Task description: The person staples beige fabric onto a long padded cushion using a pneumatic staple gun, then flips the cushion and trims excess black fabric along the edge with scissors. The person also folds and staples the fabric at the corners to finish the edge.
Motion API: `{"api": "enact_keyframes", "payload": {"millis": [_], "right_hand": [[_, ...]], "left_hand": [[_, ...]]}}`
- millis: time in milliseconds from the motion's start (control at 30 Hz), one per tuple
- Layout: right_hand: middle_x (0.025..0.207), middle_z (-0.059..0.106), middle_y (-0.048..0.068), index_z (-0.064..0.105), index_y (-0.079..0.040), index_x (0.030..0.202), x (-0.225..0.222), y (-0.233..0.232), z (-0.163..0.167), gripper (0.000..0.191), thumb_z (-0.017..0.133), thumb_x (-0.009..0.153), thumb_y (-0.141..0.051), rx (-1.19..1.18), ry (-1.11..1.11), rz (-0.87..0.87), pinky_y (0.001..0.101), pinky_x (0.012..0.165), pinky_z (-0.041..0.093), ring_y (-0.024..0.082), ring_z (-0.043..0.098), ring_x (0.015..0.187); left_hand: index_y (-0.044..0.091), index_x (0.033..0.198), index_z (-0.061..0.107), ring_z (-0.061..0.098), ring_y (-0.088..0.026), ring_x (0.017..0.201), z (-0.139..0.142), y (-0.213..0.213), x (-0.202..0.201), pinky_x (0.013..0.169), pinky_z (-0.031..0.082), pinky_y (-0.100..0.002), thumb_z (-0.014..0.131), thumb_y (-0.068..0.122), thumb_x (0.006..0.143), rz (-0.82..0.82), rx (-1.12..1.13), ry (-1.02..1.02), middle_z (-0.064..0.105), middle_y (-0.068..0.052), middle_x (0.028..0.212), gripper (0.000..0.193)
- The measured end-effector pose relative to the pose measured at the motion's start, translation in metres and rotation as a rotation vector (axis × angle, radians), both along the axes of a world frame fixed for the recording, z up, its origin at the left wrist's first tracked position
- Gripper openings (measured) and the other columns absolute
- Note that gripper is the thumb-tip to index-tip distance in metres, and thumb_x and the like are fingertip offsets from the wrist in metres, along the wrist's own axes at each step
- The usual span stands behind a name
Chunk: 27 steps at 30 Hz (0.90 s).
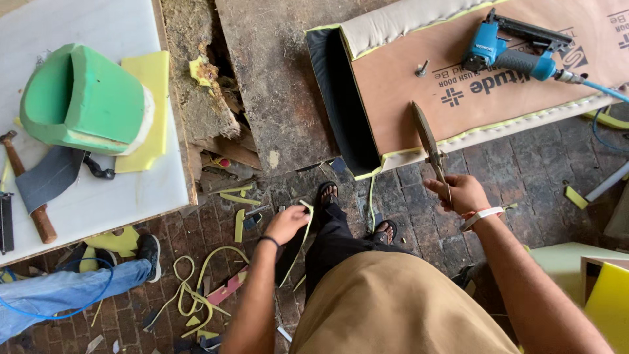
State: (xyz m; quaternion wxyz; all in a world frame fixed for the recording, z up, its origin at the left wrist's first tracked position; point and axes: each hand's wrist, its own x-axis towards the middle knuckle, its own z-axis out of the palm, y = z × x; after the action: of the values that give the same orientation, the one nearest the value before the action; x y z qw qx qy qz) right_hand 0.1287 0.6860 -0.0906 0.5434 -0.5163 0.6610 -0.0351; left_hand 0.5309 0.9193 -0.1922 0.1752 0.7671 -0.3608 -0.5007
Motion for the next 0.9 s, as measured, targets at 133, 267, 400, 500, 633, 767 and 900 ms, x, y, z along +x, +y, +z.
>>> {"api": "enact_keyframes", "payload": {"millis": [133,267,400,500,633,767,900], "right_hand": [[0.058,0.057,0.003,0.072,0.002,0.08,-0.023,0.034,-0.004,0.046,0.081,0.084,-0.043,0.018,-0.034,-0.036,0.0302,0.047,0.043,0.012,0.052,0.05],[0.056,0.058,0.004,0.078,-0.003,0.081,-0.051,0.059,0.004,0.043,0.08,0.083,-0.045,0.007,0.059,-0.037,0.0299,0.047,0.043,0.013,0.053,0.049],[0.055,0.056,0.003,0.078,-0.002,0.082,-0.094,0.084,0.007,0.043,0.081,0.082,-0.045,0.033,0.035,-0.144,0.0308,0.046,0.04,0.013,0.051,0.048],[0.056,0.052,0.001,0.075,0.0,0.08,-0.128,0.097,0.002,0.044,0.081,0.083,-0.043,0.027,-0.061,-0.264,0.031,0.045,0.039,0.012,0.048,0.048],[0.056,0.052,0.002,0.07,0.0,0.078,-0.152,0.097,-0.007,0.041,0.082,0.084,-0.039,-0.034,-0.096,-0.377,0.0313,0.044,0.038,0.012,0.048,0.048],[0.058,0.054,0.001,0.07,-0.001,0.079,-0.143,0.084,-0.001,0.04,0.081,0.084,-0.04,-0.141,-0.164,-0.432,0.0306,0.045,0.039,0.01,0.048,0.048],[0.059,0.061,0.002,0.073,-0.005,0.081,-0.11,0.064,0.014,0.041,0.079,0.084,-0.045,-0.183,-0.048,-0.406,0.028,0.048,0.045,0.01,0.055,0.051]], "left_hand": [[0.012,0.142,0.054,0.067,-0.022,0.118,0.001,-0.111,-0.074,0.098,0.056,-0.039,0.061,0.051,0.1,0.311,0.007,0.391,0.066,-0.008,0.131,0.058],[0.002,0.118,0.05,0.074,-0.038,0.099,0.003,-0.177,-0.129,0.082,0.063,-0.052,0.077,0.032,0.099,0.816,-0.071,0.853,0.059,-0.012,0.11,0.045],[0.01,0.118,0.056,0.072,-0.03,0.079,0.007,-0.189,-0.163,0.06,0.063,-0.044,0.074,0.018,0.089,1.018,-0.121,0.775,0.07,-0.012,0.108,0.035],[0.003,0.114,0.068,0.073,-0.032,0.081,0.013,-0.186,-0.182,0.06,0.064,-0.043,0.074,0.016,0.091,0.899,-0.123,0.502,0.072,-0.015,0.106,0.027],[-0.004,0.104,0.074,0.077,-0.033,0.088,0.019,-0.173,-0.212,0.073,0.058,-0.043,0.081,0.02,0.084,0.623,-0.117,0.107,0.08,-0.02,0.102,0.032],[-0.002,0.098,0.077,0.073,-0.035,0.096,0.012,-0.144,-0.248,0.081,0.056,-0.044,0.085,0.028,0.079,0.273,-0.003,-0.127,0.077,-0.025,0.103,0.037],[0.0,0.1,0.078,0.077,-0.028,0.09,0.003,-0.124,-0.285,0.079,0.06,-0.039,0.086,0.02,0.071,-0.136,0.063,-0.006,0.078,-0.019,0.101,0.037]]}}
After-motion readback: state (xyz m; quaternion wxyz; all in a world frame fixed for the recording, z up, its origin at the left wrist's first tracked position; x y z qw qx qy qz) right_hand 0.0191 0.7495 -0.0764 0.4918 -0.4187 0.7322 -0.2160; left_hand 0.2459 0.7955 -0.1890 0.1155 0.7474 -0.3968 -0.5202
